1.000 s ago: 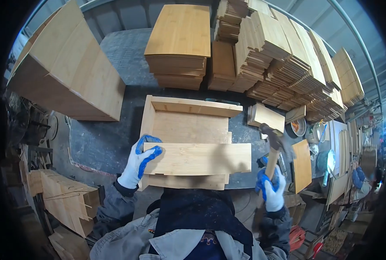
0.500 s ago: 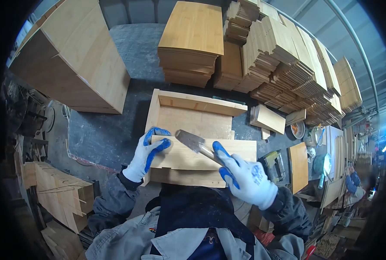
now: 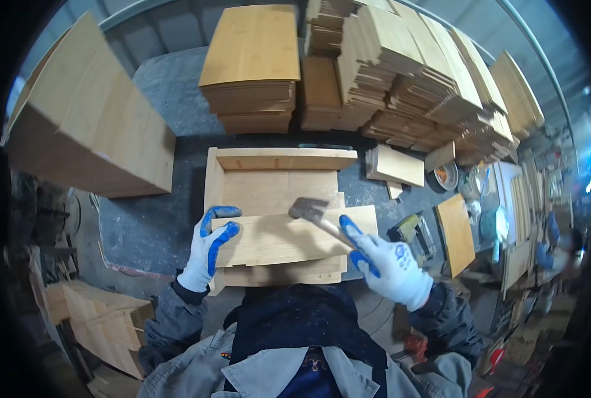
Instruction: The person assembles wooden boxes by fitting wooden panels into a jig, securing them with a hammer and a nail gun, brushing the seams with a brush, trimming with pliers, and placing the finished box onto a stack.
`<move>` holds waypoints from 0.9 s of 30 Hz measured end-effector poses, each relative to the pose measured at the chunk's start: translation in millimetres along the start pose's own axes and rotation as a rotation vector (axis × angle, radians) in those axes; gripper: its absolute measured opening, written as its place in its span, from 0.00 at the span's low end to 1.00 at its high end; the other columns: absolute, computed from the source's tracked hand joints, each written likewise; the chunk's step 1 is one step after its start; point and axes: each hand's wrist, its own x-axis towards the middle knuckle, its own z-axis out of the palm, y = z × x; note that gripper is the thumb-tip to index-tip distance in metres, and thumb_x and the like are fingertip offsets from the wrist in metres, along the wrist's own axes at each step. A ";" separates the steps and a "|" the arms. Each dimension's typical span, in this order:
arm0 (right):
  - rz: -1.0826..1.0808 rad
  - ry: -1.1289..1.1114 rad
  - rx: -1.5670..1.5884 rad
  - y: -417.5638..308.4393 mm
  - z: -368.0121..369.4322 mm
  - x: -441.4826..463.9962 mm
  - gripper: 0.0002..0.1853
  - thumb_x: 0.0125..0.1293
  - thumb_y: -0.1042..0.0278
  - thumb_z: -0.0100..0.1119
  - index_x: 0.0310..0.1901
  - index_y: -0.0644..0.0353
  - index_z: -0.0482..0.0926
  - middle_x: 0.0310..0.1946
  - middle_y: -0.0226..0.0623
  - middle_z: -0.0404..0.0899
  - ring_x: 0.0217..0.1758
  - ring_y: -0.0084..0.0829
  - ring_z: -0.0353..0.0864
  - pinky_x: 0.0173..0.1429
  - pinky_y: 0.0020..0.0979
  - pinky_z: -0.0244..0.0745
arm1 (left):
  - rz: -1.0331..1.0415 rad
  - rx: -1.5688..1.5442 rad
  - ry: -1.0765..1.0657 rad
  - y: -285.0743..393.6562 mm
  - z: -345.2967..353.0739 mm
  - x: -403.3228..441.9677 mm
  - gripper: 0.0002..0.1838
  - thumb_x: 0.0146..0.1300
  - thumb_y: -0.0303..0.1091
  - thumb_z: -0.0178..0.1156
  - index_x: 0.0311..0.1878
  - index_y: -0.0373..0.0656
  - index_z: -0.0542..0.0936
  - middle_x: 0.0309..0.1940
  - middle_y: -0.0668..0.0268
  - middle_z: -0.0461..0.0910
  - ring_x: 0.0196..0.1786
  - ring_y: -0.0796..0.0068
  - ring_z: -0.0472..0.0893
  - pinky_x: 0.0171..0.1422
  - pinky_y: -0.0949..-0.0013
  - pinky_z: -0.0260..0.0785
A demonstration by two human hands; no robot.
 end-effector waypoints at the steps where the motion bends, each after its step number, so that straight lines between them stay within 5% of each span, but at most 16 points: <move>1: -0.064 0.122 0.060 10.4 1.7 -7.3 0.37 0.64 0.83 0.58 0.77 0.63 0.66 0.59 0.56 0.82 0.48 0.53 0.88 0.51 0.41 0.81 | 0.001 0.016 -0.022 1.3 0.9 -0.6 0.17 0.66 0.33 0.68 0.56 0.39 0.82 0.50 0.64 0.83 0.55 0.75 0.79 0.65 0.71 0.69; 4: -0.181 0.392 0.164 29.1 2.5 -20.5 0.38 0.64 0.83 0.59 0.78 0.59 0.67 0.57 0.55 0.83 0.48 0.53 0.87 0.51 0.42 0.81 | 0.031 0.015 0.013 4.1 5.6 -1.8 0.18 0.65 0.32 0.66 0.57 0.37 0.82 0.52 0.63 0.83 0.57 0.73 0.79 0.67 0.70 0.67; 7: -0.037 0.205 0.046 37.4 0.6 -28.4 0.37 0.67 0.75 0.60 0.79 0.52 0.66 0.47 0.49 0.84 0.41 0.51 0.86 0.45 0.43 0.81 | 0.060 0.048 -0.008 -1.9 5.2 0.3 0.19 0.66 0.34 0.66 0.57 0.36 0.82 0.53 0.62 0.83 0.58 0.72 0.79 0.68 0.70 0.67; 12: -0.016 0.401 0.139 56.1 -7.7 -48.2 0.37 0.69 0.73 0.60 0.80 0.50 0.64 0.45 0.47 0.83 0.40 0.50 0.85 0.44 0.42 0.81 | 0.111 0.140 -0.013 0.8 10.3 0.0 0.22 0.66 0.38 0.64 0.59 0.35 0.81 0.54 0.61 0.82 0.59 0.70 0.79 0.69 0.69 0.67; 15: 0.044 0.212 0.016 69.9 -8.9 -52.7 0.36 0.70 0.70 0.59 0.80 0.49 0.63 0.43 0.46 0.83 0.39 0.50 0.85 0.43 0.43 0.80 | 0.117 0.140 -0.046 -0.1 13.0 -0.3 0.24 0.67 0.41 0.64 0.60 0.35 0.80 0.54 0.61 0.82 0.59 0.70 0.79 0.70 0.68 0.67; 24: 0.033 0.281 0.118 107.0 12.4 -75.4 0.37 0.69 0.71 0.60 0.80 0.51 0.64 0.43 0.46 0.81 0.40 0.50 0.84 0.45 0.44 0.79 | 0.062 0.101 -0.067 -2.9 16.9 -2.8 0.30 0.68 0.44 0.66 0.66 0.34 0.76 0.60 0.57 0.79 0.64 0.66 0.77 0.73 0.65 0.66; 27: 0.048 0.468 0.230 130.0 26.1 -72.8 0.37 0.70 0.70 0.60 0.80 0.50 0.63 0.43 0.47 0.81 0.41 0.50 0.84 0.45 0.44 0.79 | 0.032 0.119 -0.043 -13.6 4.3 0.1 0.33 0.69 0.45 0.66 0.71 0.34 0.73 0.64 0.55 0.77 0.67 0.63 0.76 0.75 0.63 0.65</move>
